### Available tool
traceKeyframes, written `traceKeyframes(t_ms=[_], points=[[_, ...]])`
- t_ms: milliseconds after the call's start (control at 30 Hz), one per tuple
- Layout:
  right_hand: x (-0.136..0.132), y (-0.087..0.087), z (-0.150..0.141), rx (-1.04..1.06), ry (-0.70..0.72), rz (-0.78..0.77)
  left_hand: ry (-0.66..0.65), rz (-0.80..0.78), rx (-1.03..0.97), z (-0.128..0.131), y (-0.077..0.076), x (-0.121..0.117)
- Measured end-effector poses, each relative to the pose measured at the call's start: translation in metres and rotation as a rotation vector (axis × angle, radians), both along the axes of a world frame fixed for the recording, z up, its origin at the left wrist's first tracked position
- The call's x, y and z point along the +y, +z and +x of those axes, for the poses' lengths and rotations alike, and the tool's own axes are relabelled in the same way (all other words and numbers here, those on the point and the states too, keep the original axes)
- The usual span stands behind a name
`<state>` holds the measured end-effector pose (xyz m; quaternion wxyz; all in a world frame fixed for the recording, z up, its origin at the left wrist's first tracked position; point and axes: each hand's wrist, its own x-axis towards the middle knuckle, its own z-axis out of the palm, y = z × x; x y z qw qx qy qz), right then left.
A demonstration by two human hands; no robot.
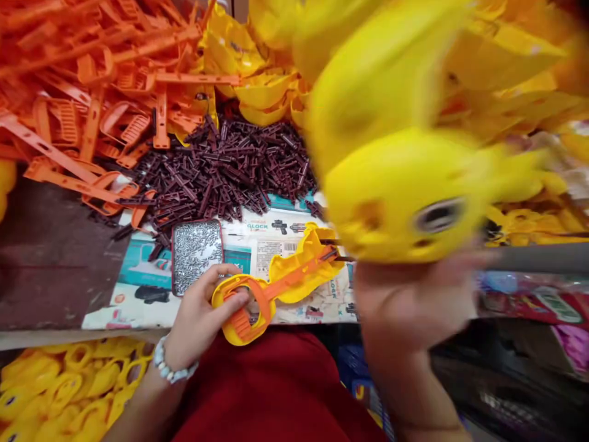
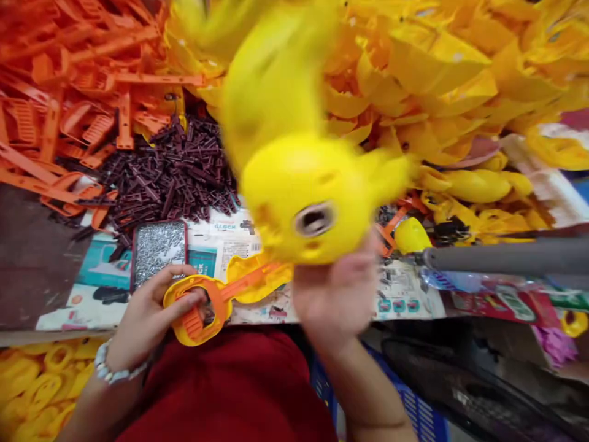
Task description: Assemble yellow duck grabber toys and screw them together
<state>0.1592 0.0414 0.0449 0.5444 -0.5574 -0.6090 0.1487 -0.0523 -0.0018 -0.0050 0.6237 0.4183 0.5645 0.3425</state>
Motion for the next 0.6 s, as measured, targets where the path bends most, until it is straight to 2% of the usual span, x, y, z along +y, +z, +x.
traceKeyframes(t_ms=[100, 167, 200, 300, 400, 433, 467, 500, 533, 567, 600], points=[[-0.025, -0.047, -0.040, 0.391, 0.229, -0.041, 0.047, -0.024, -0.077, 0.005, -0.002, -0.004], [-0.028, -0.065, -0.052, 0.526, 0.314, -0.069, 0.060, -0.048, -0.203, 0.007, -0.003, -0.007], [-0.028, -0.067, -0.053, 0.550, 0.319, -0.073, 0.057, -0.063, -0.288, 0.008, -0.002, -0.008], [-0.026, -0.050, -0.031, 0.530, 0.276, -0.086, 0.071, -0.057, -0.497, 0.010, 0.001, -0.008], [-0.028, -0.024, 0.014, 0.513, 0.161, -0.031, 0.154, 0.085, -0.440, 0.010, 0.003, -0.005], [-0.029, -0.018, 0.030, 0.491, 0.090, 0.032, 0.180, 0.142, -0.394, 0.009, 0.003, -0.003], [-0.029, -0.016, 0.044, 0.497, 0.093, 0.009, 0.195, 0.193, -0.367, 0.009, 0.002, -0.003], [-0.030, -0.017, 0.055, 0.498, 0.139, -0.158, 0.192, 0.232, -0.363, 0.009, 0.002, -0.003], [-0.030, -0.021, 0.062, 0.470, 0.153, -0.262, 0.177, 0.253, -0.376, 0.009, 0.003, -0.004], [-0.030, -0.026, 0.066, 0.441, 0.144, -0.330, 0.153, 0.262, -0.403, 0.010, 0.003, -0.006], [-0.030, -0.033, 0.066, 0.406, 0.098, -0.331, 0.124, 0.253, -0.437, 0.012, 0.004, -0.009]])
